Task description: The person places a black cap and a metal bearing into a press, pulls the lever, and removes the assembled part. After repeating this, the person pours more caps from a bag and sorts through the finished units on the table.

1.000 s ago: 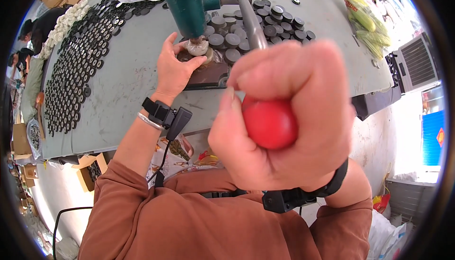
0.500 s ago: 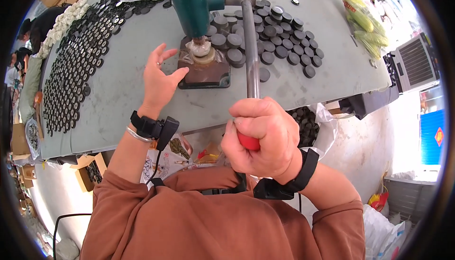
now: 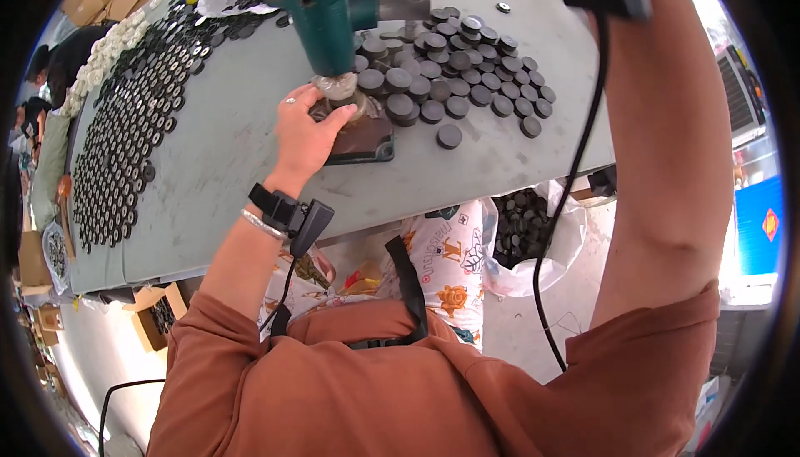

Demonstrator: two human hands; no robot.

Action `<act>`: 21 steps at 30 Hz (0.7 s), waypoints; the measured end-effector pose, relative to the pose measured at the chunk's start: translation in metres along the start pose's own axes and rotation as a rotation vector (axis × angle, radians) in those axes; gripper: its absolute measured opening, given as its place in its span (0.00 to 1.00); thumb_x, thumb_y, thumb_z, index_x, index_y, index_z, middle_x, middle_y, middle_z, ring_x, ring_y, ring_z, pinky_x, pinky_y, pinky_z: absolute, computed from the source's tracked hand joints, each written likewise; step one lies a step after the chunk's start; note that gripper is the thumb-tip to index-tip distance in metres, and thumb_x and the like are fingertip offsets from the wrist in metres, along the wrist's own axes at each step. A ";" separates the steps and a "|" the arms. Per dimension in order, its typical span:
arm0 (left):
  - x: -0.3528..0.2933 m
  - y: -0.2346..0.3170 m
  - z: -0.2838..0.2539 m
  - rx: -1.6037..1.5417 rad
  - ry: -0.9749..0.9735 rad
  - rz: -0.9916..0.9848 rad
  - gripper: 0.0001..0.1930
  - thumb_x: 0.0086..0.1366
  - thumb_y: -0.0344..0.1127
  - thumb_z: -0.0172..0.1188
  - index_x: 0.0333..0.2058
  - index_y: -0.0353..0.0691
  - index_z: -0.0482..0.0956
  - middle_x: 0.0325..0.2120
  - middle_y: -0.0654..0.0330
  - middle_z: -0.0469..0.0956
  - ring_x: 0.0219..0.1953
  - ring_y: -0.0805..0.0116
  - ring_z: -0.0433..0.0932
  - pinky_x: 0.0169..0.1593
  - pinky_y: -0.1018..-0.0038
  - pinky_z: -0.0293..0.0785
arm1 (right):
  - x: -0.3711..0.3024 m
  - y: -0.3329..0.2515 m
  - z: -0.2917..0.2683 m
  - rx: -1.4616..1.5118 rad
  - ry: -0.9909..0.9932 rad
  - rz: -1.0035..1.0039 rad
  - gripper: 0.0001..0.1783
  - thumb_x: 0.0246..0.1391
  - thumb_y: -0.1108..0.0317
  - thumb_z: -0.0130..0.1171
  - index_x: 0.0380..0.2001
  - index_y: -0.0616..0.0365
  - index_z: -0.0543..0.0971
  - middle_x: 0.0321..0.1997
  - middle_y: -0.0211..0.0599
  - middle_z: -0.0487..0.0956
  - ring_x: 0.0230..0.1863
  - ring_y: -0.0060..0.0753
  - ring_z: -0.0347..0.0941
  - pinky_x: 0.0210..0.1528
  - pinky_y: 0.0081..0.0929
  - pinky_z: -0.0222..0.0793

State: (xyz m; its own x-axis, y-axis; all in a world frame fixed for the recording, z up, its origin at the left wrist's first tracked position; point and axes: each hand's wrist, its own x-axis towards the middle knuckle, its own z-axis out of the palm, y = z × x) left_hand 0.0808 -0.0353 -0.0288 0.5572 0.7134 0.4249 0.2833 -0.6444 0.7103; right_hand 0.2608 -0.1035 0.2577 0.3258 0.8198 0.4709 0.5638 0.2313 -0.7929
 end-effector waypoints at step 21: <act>-0.075 0.043 -0.052 -1.539 -0.459 -1.039 0.17 0.59 0.20 0.46 0.48 0.29 0.65 0.42 0.48 0.72 0.43 0.59 0.77 0.47 0.70 0.78 | -0.128 0.192 0.099 -0.647 -0.254 -0.458 0.27 0.40 0.65 0.55 0.49 0.57 0.72 0.58 0.38 0.68 0.62 0.42 0.59 0.51 0.44 0.56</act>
State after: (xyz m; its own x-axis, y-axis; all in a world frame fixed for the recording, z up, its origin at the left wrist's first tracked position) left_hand 0.0109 -0.1022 -0.0005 0.8549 0.3177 -0.4102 -0.0996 0.8764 0.4711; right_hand 0.2520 -0.1121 0.0069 -0.1794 0.8290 0.5297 0.9490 0.2878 -0.1289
